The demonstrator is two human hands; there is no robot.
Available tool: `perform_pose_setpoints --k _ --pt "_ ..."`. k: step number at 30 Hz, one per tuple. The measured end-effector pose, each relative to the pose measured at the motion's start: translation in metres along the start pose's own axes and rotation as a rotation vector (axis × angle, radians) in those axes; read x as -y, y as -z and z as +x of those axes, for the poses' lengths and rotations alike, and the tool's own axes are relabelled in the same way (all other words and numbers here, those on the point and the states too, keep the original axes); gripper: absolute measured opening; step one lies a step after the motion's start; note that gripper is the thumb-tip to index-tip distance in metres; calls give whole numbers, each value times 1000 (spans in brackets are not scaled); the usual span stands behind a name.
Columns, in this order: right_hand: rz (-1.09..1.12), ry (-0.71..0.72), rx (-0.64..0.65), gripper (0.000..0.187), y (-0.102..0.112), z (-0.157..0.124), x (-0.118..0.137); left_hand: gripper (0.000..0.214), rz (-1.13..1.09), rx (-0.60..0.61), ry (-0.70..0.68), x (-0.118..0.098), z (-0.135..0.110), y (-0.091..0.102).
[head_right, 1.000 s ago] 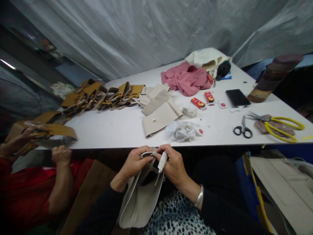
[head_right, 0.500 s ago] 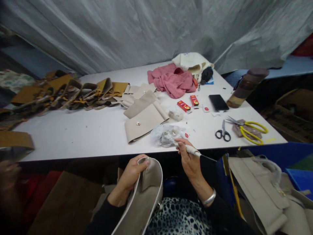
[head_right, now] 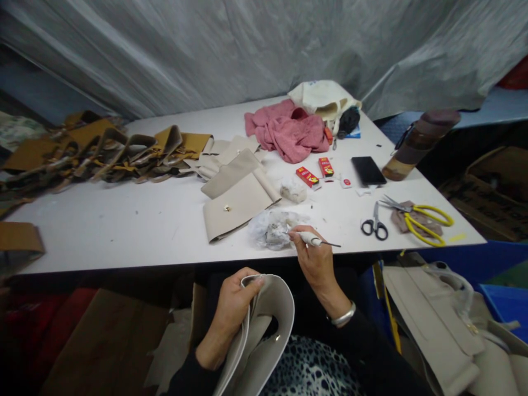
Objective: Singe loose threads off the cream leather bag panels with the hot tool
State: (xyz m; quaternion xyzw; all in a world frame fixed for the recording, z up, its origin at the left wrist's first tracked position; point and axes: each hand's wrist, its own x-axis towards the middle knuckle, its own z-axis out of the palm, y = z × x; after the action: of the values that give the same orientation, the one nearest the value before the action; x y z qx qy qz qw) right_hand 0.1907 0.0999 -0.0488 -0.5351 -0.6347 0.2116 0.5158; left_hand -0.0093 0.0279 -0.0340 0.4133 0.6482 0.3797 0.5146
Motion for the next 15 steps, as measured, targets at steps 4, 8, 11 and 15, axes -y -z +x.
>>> perform_pose_setpoints --k 4,8,11,15 --pt "-36 56 27 26 0 6 0 22 23 42 10 1 -1 -6" --pt "-128 142 77 27 -1 13 3 20 68 29 14 -2 -2 -11" --pt "-253 238 142 27 -4 17 8 18 73 3 22 -5 -2 -11" --pt "-472 323 216 33 -7 25 15 18 57 4 31 -5 -2 -8"
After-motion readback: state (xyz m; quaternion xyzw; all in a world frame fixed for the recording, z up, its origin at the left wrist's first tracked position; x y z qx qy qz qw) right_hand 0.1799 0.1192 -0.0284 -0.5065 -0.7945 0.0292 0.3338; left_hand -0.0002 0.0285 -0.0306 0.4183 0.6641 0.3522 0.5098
